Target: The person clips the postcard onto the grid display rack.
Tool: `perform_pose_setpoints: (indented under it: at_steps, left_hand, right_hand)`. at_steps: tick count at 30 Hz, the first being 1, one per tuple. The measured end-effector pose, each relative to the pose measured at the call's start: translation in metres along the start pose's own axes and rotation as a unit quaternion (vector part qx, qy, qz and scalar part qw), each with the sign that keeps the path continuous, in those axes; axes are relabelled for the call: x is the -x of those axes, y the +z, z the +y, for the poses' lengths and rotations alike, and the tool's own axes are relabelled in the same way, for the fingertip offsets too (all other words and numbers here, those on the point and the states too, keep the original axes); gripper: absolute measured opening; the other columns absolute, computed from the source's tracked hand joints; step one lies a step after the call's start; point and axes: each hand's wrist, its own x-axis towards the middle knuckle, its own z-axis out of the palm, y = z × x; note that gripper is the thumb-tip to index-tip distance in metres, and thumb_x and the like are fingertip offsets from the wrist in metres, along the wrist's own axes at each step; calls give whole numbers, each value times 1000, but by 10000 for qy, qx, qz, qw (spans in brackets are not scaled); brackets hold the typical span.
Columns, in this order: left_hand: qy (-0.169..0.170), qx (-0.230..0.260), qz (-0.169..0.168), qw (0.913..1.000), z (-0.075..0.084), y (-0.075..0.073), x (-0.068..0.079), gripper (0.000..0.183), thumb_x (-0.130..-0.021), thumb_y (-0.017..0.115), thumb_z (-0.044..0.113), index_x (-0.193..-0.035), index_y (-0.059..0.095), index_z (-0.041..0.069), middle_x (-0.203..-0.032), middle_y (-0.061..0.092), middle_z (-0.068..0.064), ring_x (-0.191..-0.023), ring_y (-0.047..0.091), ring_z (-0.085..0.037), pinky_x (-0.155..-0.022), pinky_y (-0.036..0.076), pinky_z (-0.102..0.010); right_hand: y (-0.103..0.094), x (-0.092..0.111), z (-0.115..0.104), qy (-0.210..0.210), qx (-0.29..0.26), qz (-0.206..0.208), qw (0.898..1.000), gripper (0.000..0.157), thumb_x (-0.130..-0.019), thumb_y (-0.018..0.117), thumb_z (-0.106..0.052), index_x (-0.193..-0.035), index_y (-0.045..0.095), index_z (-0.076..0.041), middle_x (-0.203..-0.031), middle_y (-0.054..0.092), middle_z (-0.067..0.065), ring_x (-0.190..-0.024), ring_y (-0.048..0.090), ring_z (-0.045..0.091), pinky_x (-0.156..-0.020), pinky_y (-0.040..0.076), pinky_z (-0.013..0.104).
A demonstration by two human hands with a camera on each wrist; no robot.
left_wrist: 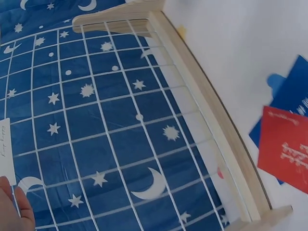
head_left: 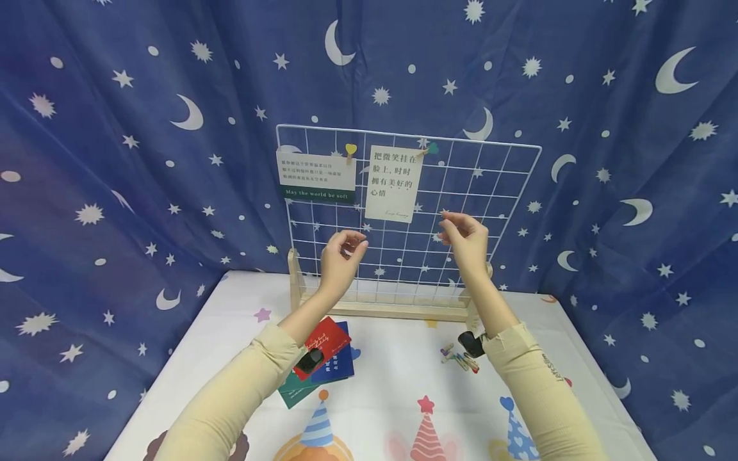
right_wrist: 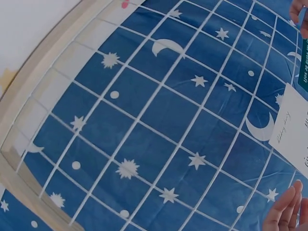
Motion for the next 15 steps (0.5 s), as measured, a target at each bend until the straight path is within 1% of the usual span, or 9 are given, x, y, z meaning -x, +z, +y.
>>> perform_pose_setpoints:
  at_steps: [2,3,5,7,9,13,15]
  left_hand:
    - [15,-113,-115,9999,-2,-5,5,14,-88,64,11,-98,64,2,-89,60,-15,-81,57,-27,-67,48,-26]
    - [9,-139,-147,9998,-3,-7,7,13,-88,64,11,-98,65,2,-89,61,-14,-81,57,-26,-68,47,-27]
    - [-2,-129,-193,9997,-4,-12,9,13,-88,64,11,-98,65,3,-89,61,-13,-81,57,-25,-69,47,-27]
    - [-1,-119,-233,9997,-4,-16,11,13,-88,64,12,-99,65,4,-90,61,-13,-81,57,-23,-69,45,-24]
    - [57,-159,-264,9995,-4,-19,14,14,-88,64,14,-99,65,4,-90,62,-12,-82,57,-22,-70,45,-23]
    - [361,-359,-362,9980,-4,-24,23,13,-89,64,17,-96,65,6,-87,62,-7,-79,56,-17,-69,46,-25]
    - [457,-439,-431,9971,-4,-26,29,12,-88,64,16,-94,66,7,-85,61,-5,-78,55,-14,-68,46,-28]
  right_hand:
    - [-3,2,10,29,-101,-27,9999,21,-92,57,-6,-108,62,7,-87,68,-4,-63,60,-1,-64,52,11]
    - [-5,4,11,54,-134,-53,9999,21,-92,58,-6,-109,62,8,-84,66,-11,-63,60,-1,-64,53,12]
    - [-7,7,16,37,-164,-84,9998,21,-92,58,-6,-108,62,7,-80,65,-16,-63,61,-1,-63,52,12]
    - [-8,10,17,16,-121,-126,9998,21,-92,58,-5,-108,63,7,-79,65,-16,-63,61,-2,-64,53,12]
    - [-10,14,18,23,-63,-154,9999,20,-92,58,-6,-107,63,7,-80,66,-14,-63,61,-2,-63,52,12]
    - [-15,22,21,16,5,-242,9997,21,-92,58,-6,-106,63,8,-83,68,-9,-62,61,-2,-63,52,12]
    - [-17,27,23,36,-51,-276,9996,21,-92,58,-5,-105,63,10,-83,68,-8,-62,61,-1,-63,52,12]
